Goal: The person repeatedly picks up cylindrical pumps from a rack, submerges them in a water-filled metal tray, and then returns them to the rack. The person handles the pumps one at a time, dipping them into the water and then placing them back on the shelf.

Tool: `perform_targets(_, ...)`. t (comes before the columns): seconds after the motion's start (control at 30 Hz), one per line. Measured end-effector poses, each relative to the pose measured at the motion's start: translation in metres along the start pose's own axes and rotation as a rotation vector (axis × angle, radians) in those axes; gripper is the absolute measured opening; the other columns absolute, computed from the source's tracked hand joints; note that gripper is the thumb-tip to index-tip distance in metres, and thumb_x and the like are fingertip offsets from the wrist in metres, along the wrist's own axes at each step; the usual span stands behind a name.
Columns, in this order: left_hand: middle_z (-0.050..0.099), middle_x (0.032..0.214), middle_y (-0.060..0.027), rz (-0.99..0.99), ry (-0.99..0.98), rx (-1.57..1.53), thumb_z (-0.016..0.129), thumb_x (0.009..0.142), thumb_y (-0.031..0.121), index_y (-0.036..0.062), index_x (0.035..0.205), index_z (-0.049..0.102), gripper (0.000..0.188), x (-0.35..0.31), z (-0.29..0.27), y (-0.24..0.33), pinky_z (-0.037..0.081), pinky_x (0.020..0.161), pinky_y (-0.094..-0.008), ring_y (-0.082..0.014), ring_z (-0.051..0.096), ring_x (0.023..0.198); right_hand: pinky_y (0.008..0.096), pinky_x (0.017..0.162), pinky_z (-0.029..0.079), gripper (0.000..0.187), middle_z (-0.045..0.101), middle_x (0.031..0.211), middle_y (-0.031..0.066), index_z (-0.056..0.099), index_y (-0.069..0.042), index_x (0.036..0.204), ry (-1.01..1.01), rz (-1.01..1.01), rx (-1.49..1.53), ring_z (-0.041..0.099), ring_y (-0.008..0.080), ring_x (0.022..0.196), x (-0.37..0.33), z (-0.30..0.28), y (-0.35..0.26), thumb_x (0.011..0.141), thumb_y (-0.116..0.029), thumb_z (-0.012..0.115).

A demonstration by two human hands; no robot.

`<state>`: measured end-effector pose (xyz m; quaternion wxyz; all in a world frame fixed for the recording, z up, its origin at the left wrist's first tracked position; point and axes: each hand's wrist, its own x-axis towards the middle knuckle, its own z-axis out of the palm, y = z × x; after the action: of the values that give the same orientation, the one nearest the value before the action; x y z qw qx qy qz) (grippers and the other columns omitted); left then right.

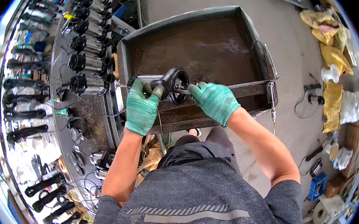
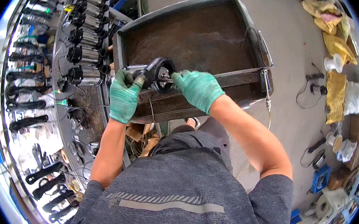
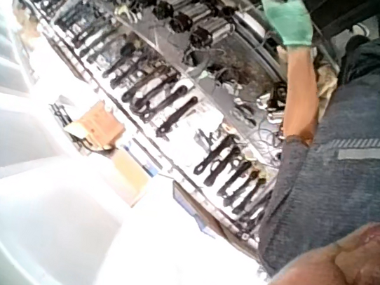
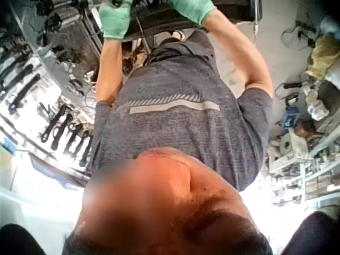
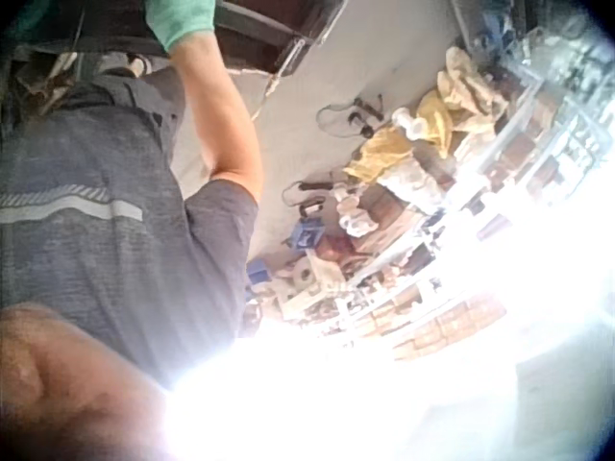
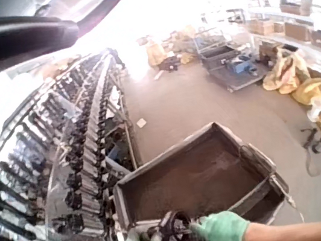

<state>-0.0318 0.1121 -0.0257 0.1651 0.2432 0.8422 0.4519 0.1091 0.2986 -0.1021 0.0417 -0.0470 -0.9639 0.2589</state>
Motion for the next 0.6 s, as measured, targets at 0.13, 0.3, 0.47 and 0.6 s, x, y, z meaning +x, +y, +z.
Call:
perform_targets(0.13,0.050,0.079,0.0021,-0.033,-0.043,0.059,0.078,0.090,0.008,0.0071,0.087,0.052,0.026,-0.029,-0.003,-0.003,0.043,0.061,-0.0266,-0.0090,0.046,0.071,0.0482,0.071,0.057,0.022,0.068,0.096,0.0141,0.060,-0.009,0.112,0.004,-0.027,0.072,0.071,0.0358,0.086,-0.019,0.021,-0.003,0.093,-0.020,0.065)
perform_targets(0.3,0.052,0.072,-0.0062,-0.138,-0.083,0.042,0.077,0.090,0.015,0.0032,0.089,0.055,0.026,-0.066,0.024,-0.002,0.046,0.061,-0.0358,-0.0170,0.049,0.065,0.0488,0.074,0.056,0.022,0.068,0.099,0.0162,0.064,-0.009,0.113,0.053,-0.058,0.204,0.069,0.0397,0.091,-0.044,0.046,0.017,0.094,-0.018,0.066)
perform_targets(0.47,0.054,0.073,-0.0049,-0.196,-0.178,0.040,0.079,0.089,0.015,0.0014,0.093,0.054,0.028,-0.084,0.053,-0.014,0.046,0.061,-0.0331,-0.0140,0.049,0.067,0.0480,0.086,0.056,0.031,0.069,0.114,0.0196,0.066,-0.007,0.123,-0.002,-0.089,0.276,0.067,0.0425,0.102,-0.071,0.070,0.047,0.092,-0.007,0.062)
perform_targets(0.6,0.058,0.075,-0.0071,-0.318,-0.258,-0.083,0.078,0.090,0.015,0.0004,0.093,0.055,0.028,-0.089,0.077,-0.027,0.047,0.062,-0.0347,-0.0165,0.051,0.067,0.0457,0.088,0.056,0.033,0.069,0.116,0.0203,0.067,-0.005,0.123,-0.075,-0.060,0.350,0.067,0.0419,0.104,-0.087,0.092,0.073,0.090,-0.002,0.062)
